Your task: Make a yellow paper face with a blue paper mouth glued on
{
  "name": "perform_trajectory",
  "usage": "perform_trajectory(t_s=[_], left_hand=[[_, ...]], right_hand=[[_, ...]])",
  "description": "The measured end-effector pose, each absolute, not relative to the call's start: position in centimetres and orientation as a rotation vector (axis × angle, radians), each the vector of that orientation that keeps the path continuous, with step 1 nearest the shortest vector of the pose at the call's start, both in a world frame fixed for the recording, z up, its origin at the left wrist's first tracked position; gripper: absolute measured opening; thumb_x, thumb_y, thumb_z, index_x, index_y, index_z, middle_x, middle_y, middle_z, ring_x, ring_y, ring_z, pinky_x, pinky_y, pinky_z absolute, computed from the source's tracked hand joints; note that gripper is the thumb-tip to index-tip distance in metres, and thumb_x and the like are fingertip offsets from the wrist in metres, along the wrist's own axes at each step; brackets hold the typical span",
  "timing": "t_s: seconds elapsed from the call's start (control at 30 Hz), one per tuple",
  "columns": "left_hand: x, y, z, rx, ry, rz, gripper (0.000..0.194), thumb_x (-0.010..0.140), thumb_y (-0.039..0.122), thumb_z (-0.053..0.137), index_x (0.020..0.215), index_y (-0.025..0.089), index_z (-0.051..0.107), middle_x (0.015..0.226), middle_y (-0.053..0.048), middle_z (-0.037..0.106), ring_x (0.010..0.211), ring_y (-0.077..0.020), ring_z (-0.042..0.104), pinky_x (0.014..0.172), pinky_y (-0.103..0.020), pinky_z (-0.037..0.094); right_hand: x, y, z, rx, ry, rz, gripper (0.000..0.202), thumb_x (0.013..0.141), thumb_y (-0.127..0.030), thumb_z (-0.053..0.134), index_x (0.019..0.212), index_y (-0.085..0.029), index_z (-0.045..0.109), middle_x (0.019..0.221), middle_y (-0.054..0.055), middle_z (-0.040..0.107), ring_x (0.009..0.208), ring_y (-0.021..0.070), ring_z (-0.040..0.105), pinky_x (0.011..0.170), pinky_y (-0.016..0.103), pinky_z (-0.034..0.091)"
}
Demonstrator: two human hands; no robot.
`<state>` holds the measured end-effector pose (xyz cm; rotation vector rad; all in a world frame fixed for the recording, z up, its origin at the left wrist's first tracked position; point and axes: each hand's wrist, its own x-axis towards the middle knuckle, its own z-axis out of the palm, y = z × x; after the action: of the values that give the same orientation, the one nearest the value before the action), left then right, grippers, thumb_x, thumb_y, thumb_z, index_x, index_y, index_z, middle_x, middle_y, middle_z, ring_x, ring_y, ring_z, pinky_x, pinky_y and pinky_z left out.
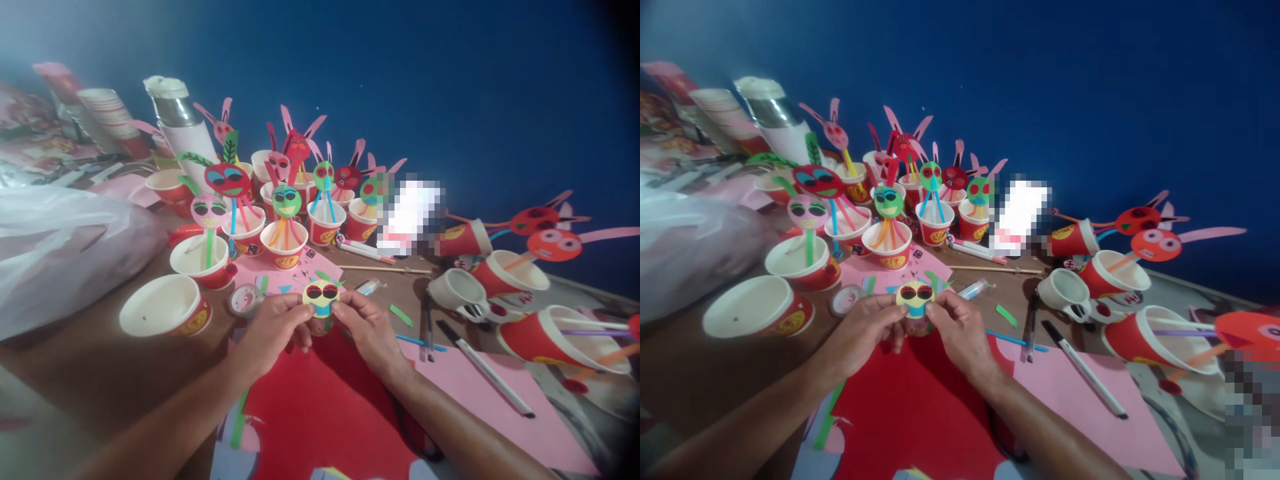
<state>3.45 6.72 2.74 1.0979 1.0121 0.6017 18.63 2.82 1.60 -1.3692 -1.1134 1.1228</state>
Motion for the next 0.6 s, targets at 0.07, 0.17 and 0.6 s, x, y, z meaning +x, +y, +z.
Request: perform_trajectory(t_s=[0.07,0.17,0.6], left_hand=[[3.47,6.71,2.59,1.095,1.014,0.606,0.021,0.073,0.03,0.054,0.063,0.013,0.06,0.055,-0.002,0.062,0.039,-0.0087,0.051,0.038,-0.019,0.032],[3.43,6.71,2.29,1.095,1.012,0.616,0.02,0.074,0.028,0.052,0.065,0.013,0.062,0.059,-0.003,0.065,0.041,-0.0088,0.051,0.04,-0.02,0.033],[3.25,6.81,2.38,1.087,0.928,0.644,0.024,0.081,0.036,0.05,0.068,0.017,0.059,0.058,-0.001,0.061,0.048,-0.0118,0.052,0.047,-0.022,0.039]], right_hand=[[18.56,2.73,1.67,-1.351,-1.117,1.121,0.022,0.078,-0.028,0.055,0.059,-0.019,0.053,0.054,-0.005,0.051,0.053,0.0107,0.047,0.053,0.022,0.039],[18.41,2.57,1.78,-1.323,-1.124,1.119,0.021,0.079,-0.027,0.054,0.06,-0.019,0.055,0.057,-0.003,0.056,0.057,0.0126,0.052,0.059,0.025,0.043],[18.36,2.77,1.65,-1.28,-1.078,1.096,0.021,0.079,-0.024,0.054,0.058,-0.02,0.053,0.057,-0.002,0.057,0.057,0.0129,0.053,0.059,0.024,0.043]])
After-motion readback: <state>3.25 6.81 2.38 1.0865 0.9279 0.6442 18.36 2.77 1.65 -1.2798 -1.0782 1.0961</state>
